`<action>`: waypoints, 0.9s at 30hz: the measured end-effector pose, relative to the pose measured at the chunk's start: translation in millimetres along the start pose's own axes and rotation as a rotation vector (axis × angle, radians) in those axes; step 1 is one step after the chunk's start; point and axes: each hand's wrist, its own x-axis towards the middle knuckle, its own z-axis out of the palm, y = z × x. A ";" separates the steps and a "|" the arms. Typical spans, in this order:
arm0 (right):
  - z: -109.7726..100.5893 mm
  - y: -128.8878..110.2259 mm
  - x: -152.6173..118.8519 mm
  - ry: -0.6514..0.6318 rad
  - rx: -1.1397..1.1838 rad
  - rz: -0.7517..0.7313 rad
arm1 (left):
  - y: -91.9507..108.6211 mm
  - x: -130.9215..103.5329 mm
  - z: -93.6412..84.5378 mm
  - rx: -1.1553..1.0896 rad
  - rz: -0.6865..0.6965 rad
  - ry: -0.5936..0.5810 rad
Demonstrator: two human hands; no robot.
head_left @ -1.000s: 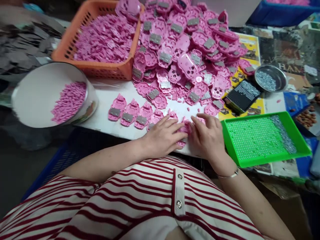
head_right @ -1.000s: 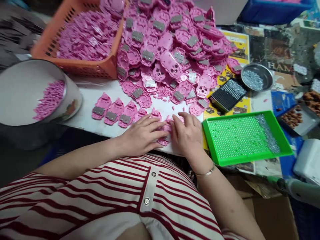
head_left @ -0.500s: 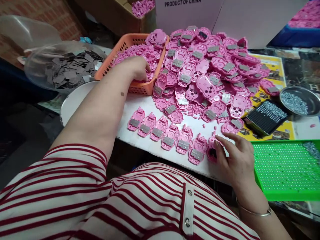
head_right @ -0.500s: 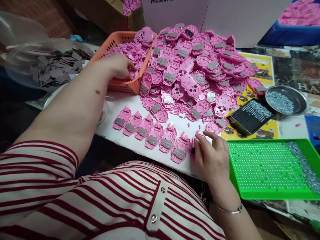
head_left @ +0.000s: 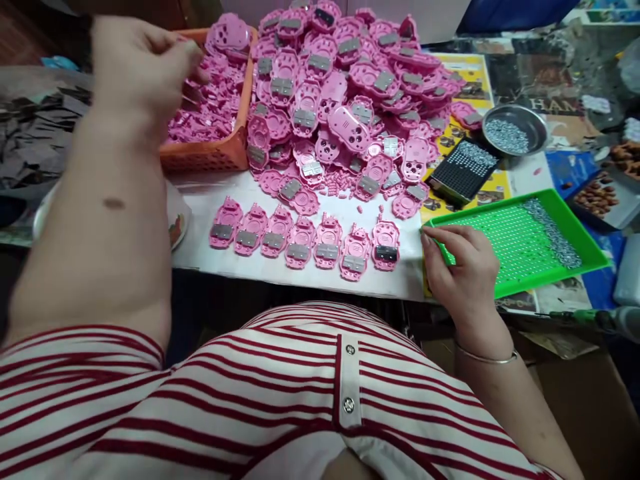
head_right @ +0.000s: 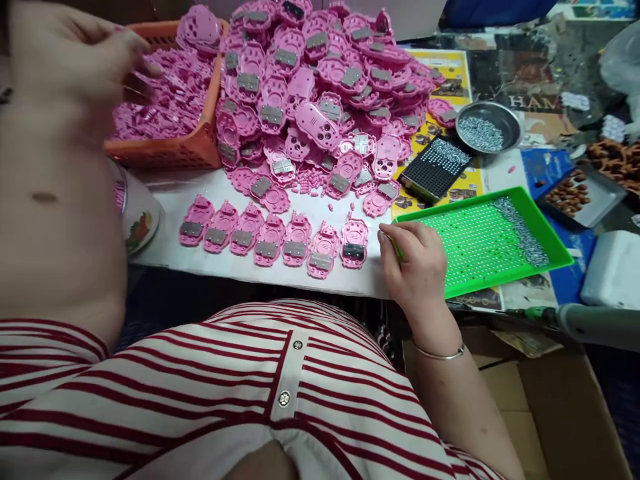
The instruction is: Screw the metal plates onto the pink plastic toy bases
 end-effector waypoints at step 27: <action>17.0 -46.0 1.3 -0.389 0.950 0.435 | -19.4 -172.4 162.1 -0.614 -0.438 -0.659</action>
